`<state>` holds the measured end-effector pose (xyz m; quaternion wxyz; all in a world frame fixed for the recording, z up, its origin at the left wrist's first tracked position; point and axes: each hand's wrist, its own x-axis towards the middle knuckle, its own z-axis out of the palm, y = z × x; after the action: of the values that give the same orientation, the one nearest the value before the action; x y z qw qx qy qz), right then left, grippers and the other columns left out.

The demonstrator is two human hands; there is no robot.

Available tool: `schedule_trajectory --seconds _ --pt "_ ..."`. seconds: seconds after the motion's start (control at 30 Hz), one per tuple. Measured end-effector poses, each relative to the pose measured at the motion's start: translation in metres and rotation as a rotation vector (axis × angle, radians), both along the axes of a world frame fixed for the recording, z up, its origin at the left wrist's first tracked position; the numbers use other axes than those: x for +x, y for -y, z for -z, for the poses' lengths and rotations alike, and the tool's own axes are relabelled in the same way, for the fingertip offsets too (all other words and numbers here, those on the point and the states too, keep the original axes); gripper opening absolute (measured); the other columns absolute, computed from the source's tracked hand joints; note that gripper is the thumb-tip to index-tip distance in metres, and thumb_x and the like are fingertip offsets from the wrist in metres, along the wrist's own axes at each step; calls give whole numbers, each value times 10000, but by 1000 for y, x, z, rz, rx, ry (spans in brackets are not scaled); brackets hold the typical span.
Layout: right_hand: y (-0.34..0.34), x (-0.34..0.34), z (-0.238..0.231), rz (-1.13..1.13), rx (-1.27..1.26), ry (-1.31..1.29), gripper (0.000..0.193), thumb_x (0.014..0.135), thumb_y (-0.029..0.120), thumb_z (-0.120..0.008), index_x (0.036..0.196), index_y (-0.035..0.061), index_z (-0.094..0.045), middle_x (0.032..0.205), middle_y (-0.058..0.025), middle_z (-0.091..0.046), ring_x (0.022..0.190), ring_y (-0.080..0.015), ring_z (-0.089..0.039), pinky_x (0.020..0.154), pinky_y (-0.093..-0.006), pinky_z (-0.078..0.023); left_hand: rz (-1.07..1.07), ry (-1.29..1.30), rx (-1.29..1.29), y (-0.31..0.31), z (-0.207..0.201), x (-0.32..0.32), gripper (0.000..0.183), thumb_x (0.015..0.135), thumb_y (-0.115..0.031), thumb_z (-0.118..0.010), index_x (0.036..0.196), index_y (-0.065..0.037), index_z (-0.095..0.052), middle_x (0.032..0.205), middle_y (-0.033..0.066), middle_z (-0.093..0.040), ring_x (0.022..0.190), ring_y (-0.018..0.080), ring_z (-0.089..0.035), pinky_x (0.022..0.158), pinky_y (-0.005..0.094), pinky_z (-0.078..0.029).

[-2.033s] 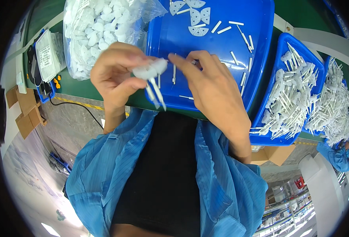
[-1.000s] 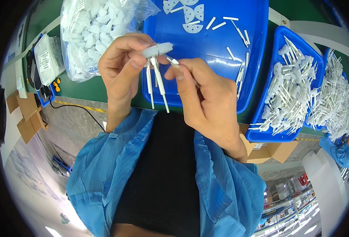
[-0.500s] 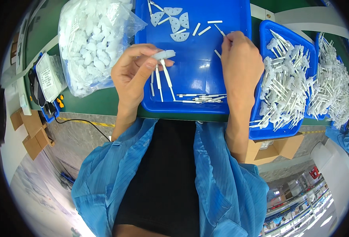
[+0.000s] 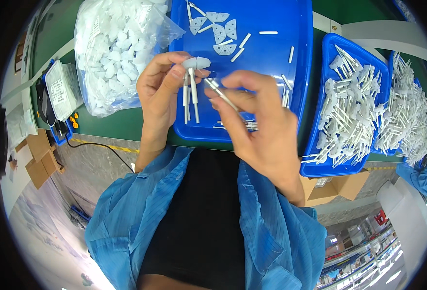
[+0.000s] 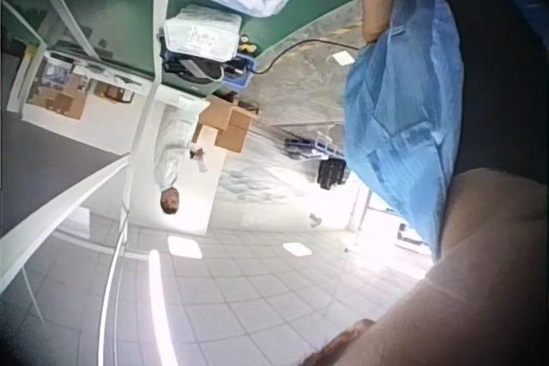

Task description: The person assembles small white plastic components by hand. They pick up a semi-circular base and insert multiple thin white rods into its slots, then place the finished units into a blue tray.

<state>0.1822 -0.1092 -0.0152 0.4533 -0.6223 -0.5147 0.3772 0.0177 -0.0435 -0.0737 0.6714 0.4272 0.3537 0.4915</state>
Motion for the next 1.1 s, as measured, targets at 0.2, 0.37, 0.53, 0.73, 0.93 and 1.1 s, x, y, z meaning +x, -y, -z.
schedule_trajectory --seconds 0.2,0.37,0.53,0.73,0.93,1.1 --pt "-6 -5 7 -176 -101 204 137 964 52 -575 1090 16 -536 872 -157 -720 738 -280 -733 592 -348 -567 -11 47 15 3 -5 -1 213 957 -144 -622 1087 25 -613 1037 166 -666 888 243 -708 783 319 -574" --pt "-3 -11 8 -186 -61 184 92 1000 65 -498 1065 13 -535 852 -158 -702 689 -297 -718 583 -367 -551 -24 61 52 4 -4 -4 202 968 -133 -603 1095 25 -606 1049 168 -656 931 260 -704 805 328 -568" --pt "-5 -5 -2 -229 -216 75 105 1007 66 -483 1009 3 -566 737 -122 -662 534 -208 -632 508 -314 -479 36 126 99 1 -2 -8 151 955 -8 -582 1097 41 -597 1091 174 -659 1007 265 -697 870 321 -570" --pt "-8 -4 -13 -225 -253 13 132 1009 72 -480 987 0 -589 615 -82 -586 465 -135 -551 458 -291 -413 53 147 148 0 -2 -8 166 950 24 -565 1110 61 -589 1122 191 -636 1052 262 -677 897 319 -555" --pt "-10 3 -16 -334 -267 20 109 995 66 -499 1006 -10 -578 749 -114 -662 536 -182 -619 508 -305 -472 59 159 141 1 -3 -12 158 962 -2 -552 1098 71 -587 1105 185 -630 1053 296 -674 906 348 -554" --pt "-8 4 -2 -404 -96 74 97 989 61 -502 1019 -2 -571 804 -134 -683 601 -225 -662 542 -319 -503 105 247 96 0 -1 -11 154 971 -19 -539 1090 65 -591 1103 185 -632 1046 300 -677 908 362 -556"
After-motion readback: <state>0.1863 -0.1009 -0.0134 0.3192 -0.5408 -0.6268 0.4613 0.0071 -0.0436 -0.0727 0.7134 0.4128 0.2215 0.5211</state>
